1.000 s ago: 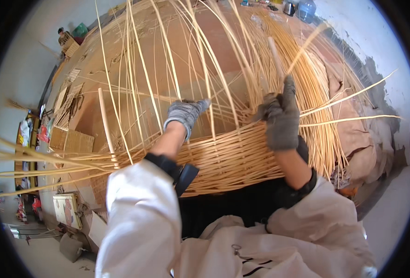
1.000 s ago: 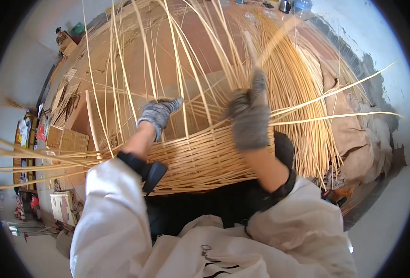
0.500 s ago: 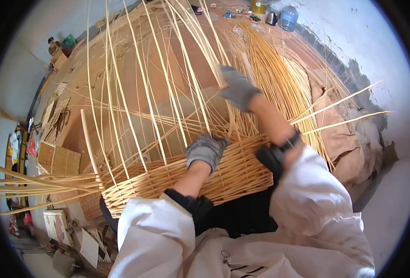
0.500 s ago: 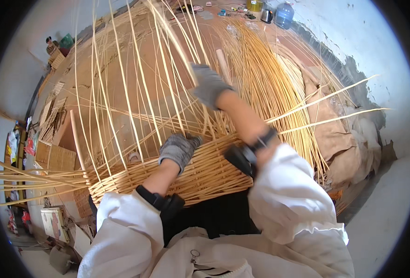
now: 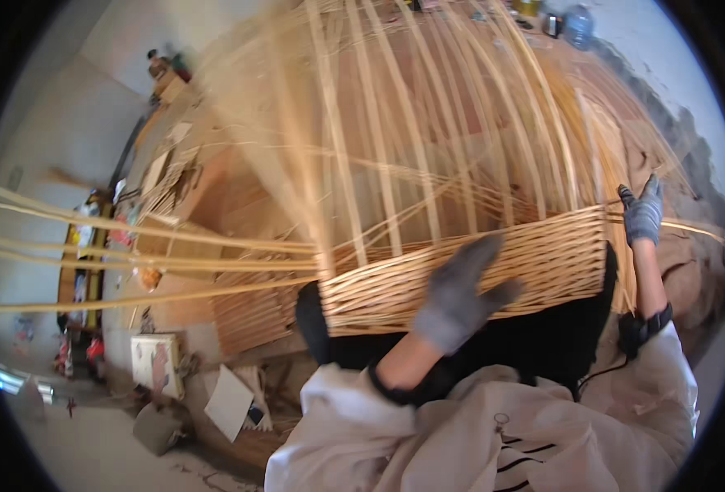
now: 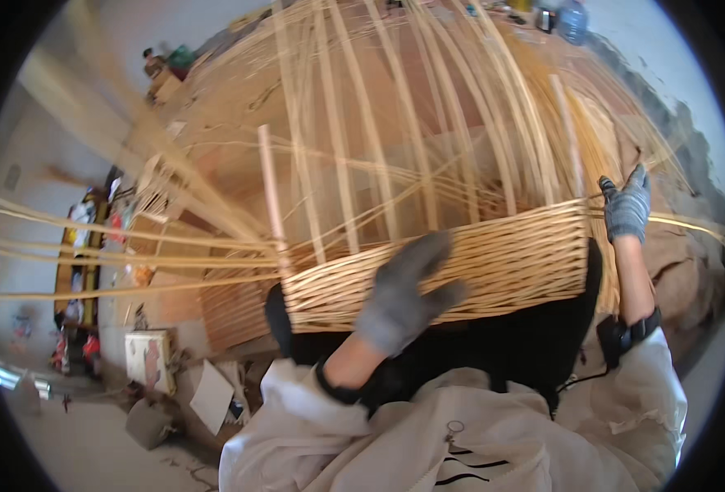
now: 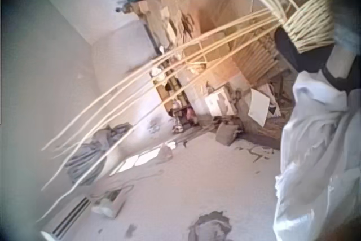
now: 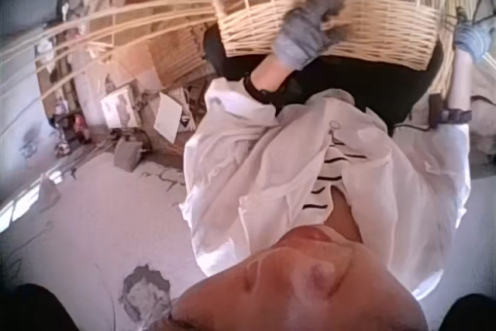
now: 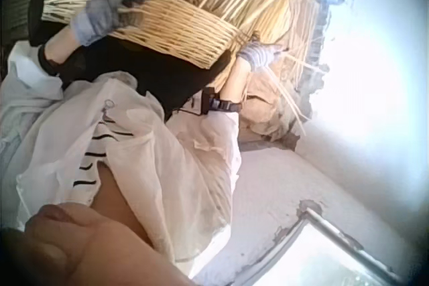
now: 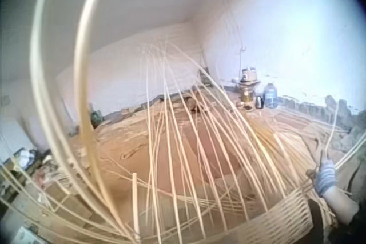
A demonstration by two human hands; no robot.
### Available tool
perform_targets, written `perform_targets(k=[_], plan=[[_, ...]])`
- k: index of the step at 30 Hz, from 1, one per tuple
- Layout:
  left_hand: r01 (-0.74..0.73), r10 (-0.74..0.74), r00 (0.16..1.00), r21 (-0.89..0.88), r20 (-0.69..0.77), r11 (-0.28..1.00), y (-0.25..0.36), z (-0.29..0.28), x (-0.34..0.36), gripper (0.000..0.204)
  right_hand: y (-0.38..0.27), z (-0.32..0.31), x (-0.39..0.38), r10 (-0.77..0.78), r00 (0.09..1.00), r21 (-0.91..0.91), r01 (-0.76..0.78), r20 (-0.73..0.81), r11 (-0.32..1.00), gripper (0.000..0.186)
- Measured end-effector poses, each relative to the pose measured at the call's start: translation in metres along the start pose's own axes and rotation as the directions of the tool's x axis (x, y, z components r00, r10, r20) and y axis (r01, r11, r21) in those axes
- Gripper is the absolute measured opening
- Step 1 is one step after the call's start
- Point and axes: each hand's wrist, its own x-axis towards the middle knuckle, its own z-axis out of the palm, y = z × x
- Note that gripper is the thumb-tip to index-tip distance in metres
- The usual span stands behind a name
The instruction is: Weave a basket using bamboo or wooden strips, including measuring with a tape measure.
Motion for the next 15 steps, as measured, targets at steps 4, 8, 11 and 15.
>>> perform_targets(k=[4, 8, 11, 15], plan=[[0.315, -0.229, 0.813, 0.074, -0.535, 0.946, -0.104, -0.1, -0.079, 0.034, -0.125, 0.102, -0.147, -0.73, 0.399, 0.517, 0.522, 0.555, 0.678, 0.015], [-0.021, 0.115, 0.991, 0.761, -0.071, 0.649, -0.144, -0.133, -0.081, 0.028, -0.226, 0.204, -0.327, -0.713, 0.222, 0.14, 0.901, 0.664, 0.411, 0.013], [0.034, -0.104, 0.994, 0.76, 0.045, 0.65, -0.143, -0.159, -0.098, 0.033, -0.242, 0.228, -0.425, -0.724, -0.065, 0.16, 0.985, 0.686, 0.063, 0.016], [0.132, -0.37, 0.914, 0.743, 0.165, 0.657, -0.139, -0.171, -0.076, 0.04, -0.259, 0.209, -0.391, -0.878, -0.046, 0.252, 0.964, 0.477, 0.086, 0.012]])
